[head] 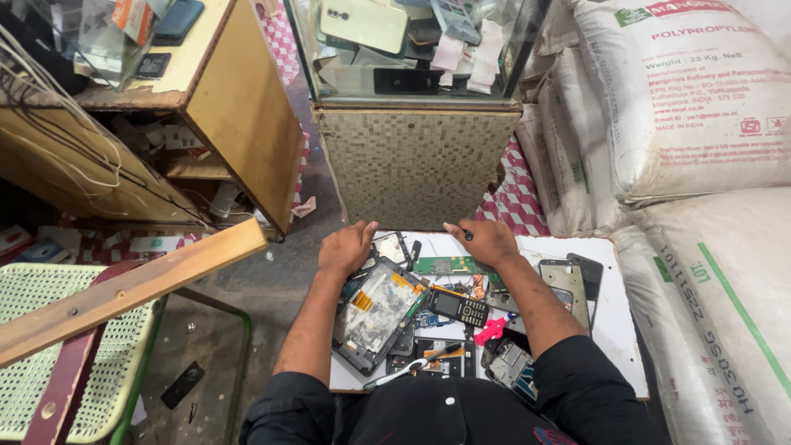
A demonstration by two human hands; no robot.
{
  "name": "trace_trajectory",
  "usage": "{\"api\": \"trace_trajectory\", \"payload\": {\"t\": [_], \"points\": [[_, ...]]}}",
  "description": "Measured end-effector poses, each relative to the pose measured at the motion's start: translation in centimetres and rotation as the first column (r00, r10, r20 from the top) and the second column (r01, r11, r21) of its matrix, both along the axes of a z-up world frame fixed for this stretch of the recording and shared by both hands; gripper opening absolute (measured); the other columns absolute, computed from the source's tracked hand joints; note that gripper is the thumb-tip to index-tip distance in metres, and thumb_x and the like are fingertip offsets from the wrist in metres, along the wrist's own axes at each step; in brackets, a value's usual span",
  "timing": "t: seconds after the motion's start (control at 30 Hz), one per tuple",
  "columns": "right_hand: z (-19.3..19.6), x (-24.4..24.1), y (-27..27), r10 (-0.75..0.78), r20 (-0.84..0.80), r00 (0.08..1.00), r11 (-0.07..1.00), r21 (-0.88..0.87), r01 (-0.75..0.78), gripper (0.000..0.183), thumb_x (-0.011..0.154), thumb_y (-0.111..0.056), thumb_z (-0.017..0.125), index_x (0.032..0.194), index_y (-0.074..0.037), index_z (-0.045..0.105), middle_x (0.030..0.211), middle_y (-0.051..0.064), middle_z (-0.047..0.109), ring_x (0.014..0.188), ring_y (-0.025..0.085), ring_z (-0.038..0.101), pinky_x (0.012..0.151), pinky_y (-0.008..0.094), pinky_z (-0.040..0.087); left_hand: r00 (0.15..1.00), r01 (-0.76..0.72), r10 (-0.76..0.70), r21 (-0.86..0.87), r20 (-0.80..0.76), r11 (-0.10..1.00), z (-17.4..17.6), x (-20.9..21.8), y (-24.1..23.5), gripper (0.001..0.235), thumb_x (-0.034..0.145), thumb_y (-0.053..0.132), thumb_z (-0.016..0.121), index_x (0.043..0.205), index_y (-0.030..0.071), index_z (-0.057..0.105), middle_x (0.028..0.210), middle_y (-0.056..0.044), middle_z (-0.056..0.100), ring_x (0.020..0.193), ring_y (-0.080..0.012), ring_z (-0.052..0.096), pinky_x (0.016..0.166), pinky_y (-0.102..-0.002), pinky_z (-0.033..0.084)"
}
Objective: The person uses a screwdriver to pry and separate a circuit board from a disassembled mobile phone frame. They then hand the circuit board to another person and continue handling other phone parts on the table.
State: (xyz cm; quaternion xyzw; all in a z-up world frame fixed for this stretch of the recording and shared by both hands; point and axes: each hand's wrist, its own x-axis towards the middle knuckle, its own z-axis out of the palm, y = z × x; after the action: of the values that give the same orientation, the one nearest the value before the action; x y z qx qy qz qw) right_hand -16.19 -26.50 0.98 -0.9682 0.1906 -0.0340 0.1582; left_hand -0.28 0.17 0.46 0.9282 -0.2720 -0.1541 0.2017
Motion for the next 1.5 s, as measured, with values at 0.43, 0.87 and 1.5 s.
{"api": "trace_trajectory", "payload": {"t": [0.43, 0.87, 1.5], "points": [[-0.4, 0.0, -0.1, -0.004, -0.005, 1.000, 1.000, -0.009, 0.004, 0.059, 0.096, -0.068, 0.048, 0.090, -0.016, 0.074, 0.076, 0.016, 0.072, 0.082, 0.038, 0.071, 0.075, 0.051, 0.056, 1.000, 0.011, -0.011, 0.012, 0.013, 1.000, -0.3, 0.1, 0.0, 0.061, 0.103, 0.060, 0.029, 0.108, 0.013, 0.067, 0.109, -0.021, 0.072, 0.109, -0.0439, 0.066, 0.094, -0.057, 0.049], [-0.4, -0.2, 0.0, 0.012, -0.024, 1.000, 1.000, -0.018, -0.012, 0.060, 0.097, -0.068, 0.047, 0.085, -0.014, 0.072, 0.073, 0.016, 0.071, 0.080, 0.037, 0.071, 0.075, 0.051, 0.056, 1.000, 0.005, -0.005, 0.045, -0.008, 0.999, 0.2, -0.2, 0.1, 0.062, 0.104, 0.060, 0.029, 0.109, 0.012, 0.068, 0.111, -0.020, 0.072, 0.111, -0.0429, 0.065, 0.095, -0.056, 0.048], [12.0, -13.7, -5.1, -0.409, 0.202, 0.890, 0.829, 0.490, 0.270, 0.059, 0.098, 0.012, 0.058, 0.148, -0.018, 0.067, 0.098, 0.026, 0.063, 0.073, 0.028, 0.045, 0.063, 0.034, 0.035, 0.999, -0.030, 0.028, -0.048, -0.032, 0.998, -0.4, 0.6, 1.8, 0.058, 0.103, 0.058, 0.031, 0.114, 0.017, 0.071, 0.104, -0.022, 0.073, 0.106, -0.0458, 0.065, 0.094, -0.057, 0.048]]}}
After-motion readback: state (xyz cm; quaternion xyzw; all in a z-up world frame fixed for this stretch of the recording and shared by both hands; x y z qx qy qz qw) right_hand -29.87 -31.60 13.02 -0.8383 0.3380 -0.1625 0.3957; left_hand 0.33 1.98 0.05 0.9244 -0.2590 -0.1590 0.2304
